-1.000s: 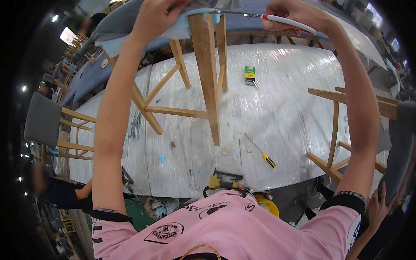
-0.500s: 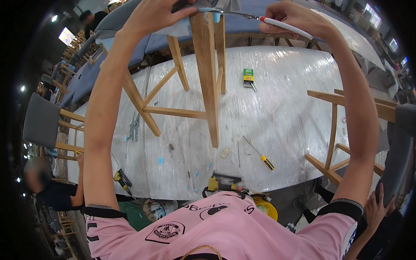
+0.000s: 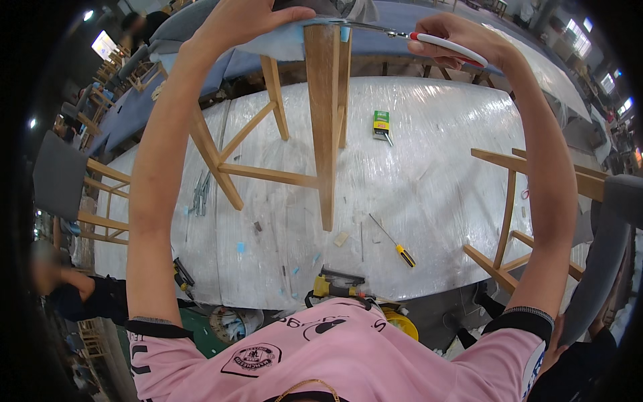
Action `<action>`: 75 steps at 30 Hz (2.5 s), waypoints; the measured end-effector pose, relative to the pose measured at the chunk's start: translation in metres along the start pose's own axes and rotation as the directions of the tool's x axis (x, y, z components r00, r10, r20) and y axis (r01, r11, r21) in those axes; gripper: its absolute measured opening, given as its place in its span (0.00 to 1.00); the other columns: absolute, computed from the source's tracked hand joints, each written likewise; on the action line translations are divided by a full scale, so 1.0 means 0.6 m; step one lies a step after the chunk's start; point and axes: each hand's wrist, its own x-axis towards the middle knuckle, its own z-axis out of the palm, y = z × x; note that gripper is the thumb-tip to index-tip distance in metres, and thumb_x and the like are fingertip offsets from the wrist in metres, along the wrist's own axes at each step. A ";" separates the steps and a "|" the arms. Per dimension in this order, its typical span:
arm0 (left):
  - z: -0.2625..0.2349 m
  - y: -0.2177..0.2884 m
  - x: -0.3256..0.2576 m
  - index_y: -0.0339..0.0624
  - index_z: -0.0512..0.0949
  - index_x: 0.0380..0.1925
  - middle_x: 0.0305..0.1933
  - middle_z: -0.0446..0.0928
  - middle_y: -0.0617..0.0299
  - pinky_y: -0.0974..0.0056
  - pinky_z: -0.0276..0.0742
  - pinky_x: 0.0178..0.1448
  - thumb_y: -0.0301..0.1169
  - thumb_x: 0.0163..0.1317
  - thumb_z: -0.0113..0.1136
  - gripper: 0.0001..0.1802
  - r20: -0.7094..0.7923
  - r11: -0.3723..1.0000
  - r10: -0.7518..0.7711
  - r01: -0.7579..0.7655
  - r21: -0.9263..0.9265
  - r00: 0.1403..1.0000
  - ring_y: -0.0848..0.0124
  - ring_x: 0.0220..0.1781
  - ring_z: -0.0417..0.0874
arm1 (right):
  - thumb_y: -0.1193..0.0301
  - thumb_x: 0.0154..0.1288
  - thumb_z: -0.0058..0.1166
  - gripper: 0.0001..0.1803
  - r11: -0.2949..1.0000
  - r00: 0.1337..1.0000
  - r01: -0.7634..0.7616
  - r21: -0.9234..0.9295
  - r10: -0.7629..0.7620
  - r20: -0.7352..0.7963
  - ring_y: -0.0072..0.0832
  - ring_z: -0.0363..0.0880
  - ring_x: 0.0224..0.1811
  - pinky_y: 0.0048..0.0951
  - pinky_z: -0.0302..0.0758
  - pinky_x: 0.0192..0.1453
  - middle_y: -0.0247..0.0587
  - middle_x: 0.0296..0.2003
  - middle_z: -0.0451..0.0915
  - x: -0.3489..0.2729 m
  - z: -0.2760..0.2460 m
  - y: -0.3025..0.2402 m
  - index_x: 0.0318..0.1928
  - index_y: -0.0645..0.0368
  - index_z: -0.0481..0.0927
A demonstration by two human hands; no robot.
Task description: The person upholsters a wooden chair by cutting foam and fabric, tucking the fabric around the seat, and securing it with a staple gun. The person repeatedly trims excess material and staples the fabric to the underside of the seat.
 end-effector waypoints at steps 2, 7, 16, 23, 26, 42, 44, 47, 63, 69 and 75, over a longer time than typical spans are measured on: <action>0.008 -0.004 -0.002 0.40 0.81 0.47 0.45 0.86 0.49 0.56 0.82 0.52 0.35 0.58 0.72 0.19 -0.045 1.000 -0.008 0.008 -0.006 0.999 0.52 0.46 0.88 | 0.22 0.52 0.60 0.45 1.000 1.000 0.002 -0.007 -0.003 -0.018 0.20 0.76 0.13 0.20 0.68 0.19 0.32 0.15 0.76 0.002 0.003 0.001 0.33 0.58 0.83; 0.015 -0.008 0.000 0.40 0.79 0.52 0.44 0.86 0.49 0.54 0.82 0.53 0.35 0.57 0.72 0.23 -0.090 0.999 0.013 -0.010 0.035 0.996 0.51 0.47 0.88 | 0.21 0.51 0.60 0.45 1.000 1.000 -0.009 0.003 0.009 0.005 0.21 0.76 0.13 0.20 0.68 0.19 0.33 0.15 0.77 0.005 -0.007 -0.004 0.33 0.57 0.83; 0.017 -0.006 -0.003 0.42 0.81 0.50 0.45 0.86 0.48 0.53 0.81 0.54 0.35 0.57 0.72 0.22 -0.102 1.000 -0.009 0.010 0.009 0.995 0.50 0.48 0.87 | 0.21 0.51 0.59 0.46 0.999 0.999 -0.035 -0.041 0.035 0.001 0.21 0.76 0.13 0.19 0.70 0.19 0.34 0.15 0.78 0.015 -0.010 -0.001 0.34 0.58 0.84; 0.013 -0.007 -0.010 0.42 0.82 0.51 0.46 0.86 0.50 0.54 0.81 0.54 0.35 0.59 0.70 0.20 -0.106 1.000 0.024 -0.023 0.008 0.994 0.52 0.48 0.87 | 0.22 0.52 0.58 0.45 0.999 0.998 -0.025 -0.031 0.026 0.052 0.21 0.77 0.13 0.20 0.71 0.18 0.35 0.16 0.78 0.019 -0.021 -0.012 0.33 0.58 0.85; 0.013 -0.007 -0.012 0.43 0.83 0.51 0.46 0.87 0.51 0.55 0.82 0.53 0.35 0.59 0.70 0.19 -0.111 0.999 0.032 -0.030 0.018 0.993 0.53 0.48 0.88 | 0.24 0.55 0.57 0.43 0.999 0.997 0.006 -0.045 -0.003 0.071 0.21 0.78 0.15 0.20 0.70 0.18 0.34 0.17 0.79 0.017 -0.026 -0.026 0.31 0.57 0.85; 0.012 -0.032 -0.021 0.39 0.83 0.38 0.55 0.82 0.44 0.50 0.79 0.51 0.37 0.61 0.68 0.13 -0.114 0.987 0.146 -0.137 0.080 0.983 0.45 0.46 0.85 | 0.26 0.59 0.57 0.40 0.995 0.996 -0.018 -0.096 0.027 0.088 0.14 0.70 0.12 0.18 0.65 0.17 0.26 0.15 0.71 0.014 -0.025 -0.037 0.30 0.55 0.75; 0.021 -0.026 -0.015 0.39 0.83 0.36 0.49 0.84 0.45 0.49 0.78 0.48 0.37 0.62 0.68 0.12 -0.105 0.994 0.102 -0.097 0.050 0.989 0.45 0.44 0.85 | 0.25 0.59 0.57 0.41 0.995 0.995 -0.024 -0.096 0.033 0.095 0.14 0.71 0.13 0.17 0.66 0.18 0.26 0.15 0.71 0.008 -0.023 -0.028 0.30 0.55 0.75; 0.008 -0.017 -0.018 0.40 0.82 0.35 0.38 0.84 0.46 0.48 0.78 0.43 0.38 0.63 0.67 0.12 -0.103 0.997 0.018 -0.011 0.072 0.995 0.45 0.39 0.85 | 0.24 0.59 0.55 0.41 0.995 0.996 0.004 -0.102 0.005 0.091 0.15 0.71 0.13 0.18 0.67 0.18 0.27 0.16 0.71 0.017 -0.023 -0.036 0.30 0.55 0.75; 0.014 -0.016 -0.018 0.43 0.82 0.31 0.28 0.83 0.49 0.49 0.78 0.40 0.41 0.59 0.69 0.13 -0.156 0.996 -0.094 0.094 -0.002 0.983 0.47 0.34 0.85 | 0.27 0.61 0.56 0.44 0.995 0.980 -0.041 -0.094 0.058 0.188 0.21 0.79 0.14 0.22 0.77 0.18 0.35 0.18 0.80 0.033 -0.031 -0.036 0.42 0.61 0.85; 0.004 -0.012 -0.024 0.43 0.82 0.31 0.28 0.84 0.49 0.49 0.78 0.40 0.40 0.59 0.69 0.12 -0.168 0.995 -0.075 0.084 0.048 0.983 0.47 0.34 0.86 | 0.26 0.59 0.56 0.45 0.991 0.977 -0.095 -0.100 0.112 0.182 0.20 0.79 0.13 0.20 0.79 0.19 0.35 0.18 0.79 0.040 -0.039 -0.074 0.40 0.62 0.85; -0.007 -0.011 -0.033 0.43 0.82 0.31 0.28 0.84 0.49 0.49 0.78 0.40 0.40 0.58 0.69 0.12 -0.170 0.993 -0.095 0.105 0.051 0.981 0.48 0.34 0.86 | 0.26 0.59 0.57 0.43 0.994 0.984 -0.047 -0.103 0.064 0.166 0.18 0.76 0.12 0.19 0.72 0.17 0.33 0.16 0.78 0.044 -0.032 -0.089 0.36 0.60 0.85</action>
